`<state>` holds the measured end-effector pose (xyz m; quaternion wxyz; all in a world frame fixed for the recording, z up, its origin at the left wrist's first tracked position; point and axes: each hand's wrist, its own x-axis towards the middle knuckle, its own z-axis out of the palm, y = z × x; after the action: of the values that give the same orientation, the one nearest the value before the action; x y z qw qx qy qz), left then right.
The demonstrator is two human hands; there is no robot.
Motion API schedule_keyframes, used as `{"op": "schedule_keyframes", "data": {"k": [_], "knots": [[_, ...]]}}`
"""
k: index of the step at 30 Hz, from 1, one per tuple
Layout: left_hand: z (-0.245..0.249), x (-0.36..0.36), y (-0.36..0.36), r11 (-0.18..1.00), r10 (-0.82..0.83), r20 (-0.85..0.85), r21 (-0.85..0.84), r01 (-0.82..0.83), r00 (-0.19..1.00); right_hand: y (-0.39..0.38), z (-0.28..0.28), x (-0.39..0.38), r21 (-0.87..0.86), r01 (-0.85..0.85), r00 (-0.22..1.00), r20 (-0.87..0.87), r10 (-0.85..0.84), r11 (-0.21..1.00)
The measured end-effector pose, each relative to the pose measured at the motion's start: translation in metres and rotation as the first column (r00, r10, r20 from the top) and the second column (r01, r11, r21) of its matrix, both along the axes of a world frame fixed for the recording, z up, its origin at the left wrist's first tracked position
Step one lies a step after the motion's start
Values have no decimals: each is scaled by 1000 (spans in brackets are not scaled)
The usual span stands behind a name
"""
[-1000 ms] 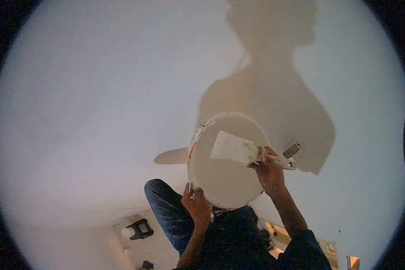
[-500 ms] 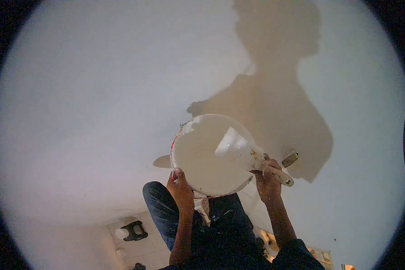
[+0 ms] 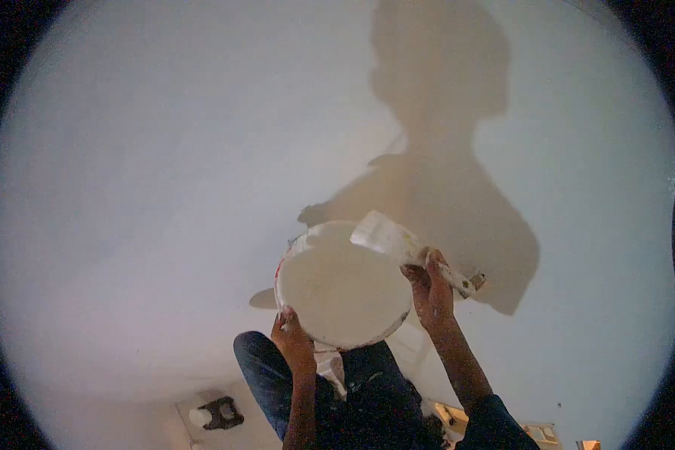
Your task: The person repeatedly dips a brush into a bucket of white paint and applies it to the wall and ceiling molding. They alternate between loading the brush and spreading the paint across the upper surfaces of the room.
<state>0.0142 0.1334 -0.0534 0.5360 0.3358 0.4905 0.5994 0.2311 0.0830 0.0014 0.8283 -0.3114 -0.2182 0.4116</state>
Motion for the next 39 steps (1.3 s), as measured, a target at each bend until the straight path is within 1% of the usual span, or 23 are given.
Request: {"op": "schedule_keyframes", "data": {"k": [1,2,5,6,7,9,10,13,14,16,18,21,23,24,27,28,29,31,33,35,36,38,39], "knots": [[-3,0,0,999,26,1,42,-26,1000,12,11,6,12,17,999,27,-17,1000],[-2,0,0,1000,19,-9,12,-19,1000,25,20,14,30,31,999,34,-32,999],[6,-3,-6,999,-40,38,30,39,998,68,57,42,79,120,983,130,-129,990],[2,2,-2,995,97,-93,48,-93,991,84,73,52,109,138,976,157,-155,984],[4,2,-2,994,91,-90,64,-86,992,97,92,61,122,158,967,183,-178,980],[17,0,-8,999,-5,-75,-51,1,997,122,130,90,177,173,945,247,-214,969],[19,2,-11,999,4,29,-51,-3,1000,134,146,104,219,167,931,286,-227,961],[8,1,-8,1000,-2,46,-24,3,999,164,213,142,260,225,889,339,-307,939],[18,4,-11,1000,23,14,-18,-22,1000,174,232,154,285,228,869,371,-327,931],[1,2,-5,1000,26,27,0,-26,999,189,276,155,286,274,856,364,-368,918],[-4,-1,-3,1000,25,42,16,-25,999,201,313,164,372,221,796,465,-387,901],[9,-2,-7,999,-13,20,-39,14,1000,207,369,157,423,235,806,418,-419,875],[21,0,-11,989,9,-47,-150,-15,999,210,385,160,588,94,806,428,-408,803],[17,-2,-9,988,7,-51,-152,-15,999,212,382,160,586,98,808,426,-408,805],[-3,-6,-3,994,12,-107,-107,-24,994,218,365,154,594,217,859,260,-440,775],[-6,-7,-1,997,2,-78,-71,-8,997,217,349,153,576,217,848,289,-445,788],[-7,-8,-1,999,-10,-48,-35,8,999,218,326,152,558,217,835,319,-449,801],[9,-3,-5,999,-5,-43,-53,3,999,234,268,153,511,197,872,298,-388,837],[13,-2,-6,997,-3,-36,-71,1,999,223,216,137,339,257,904,246,-349,905],[5,-3,-3,999,-3,13,-33,3,1000,216,158,143,170,215,923,288,-257,962],[2,-6,-3,999,-3,8,-35,4,1000,208,130,138,186,213,927,271,-259,959],[-3,-9,-2,999,-24,-126,-27,21,992,195,101,134,203,212,932,254,-261,956],[-5,-11,-2,999,-27,-133,-30,24,991,189,92,135,89,220,935,265,-236,971]]}}
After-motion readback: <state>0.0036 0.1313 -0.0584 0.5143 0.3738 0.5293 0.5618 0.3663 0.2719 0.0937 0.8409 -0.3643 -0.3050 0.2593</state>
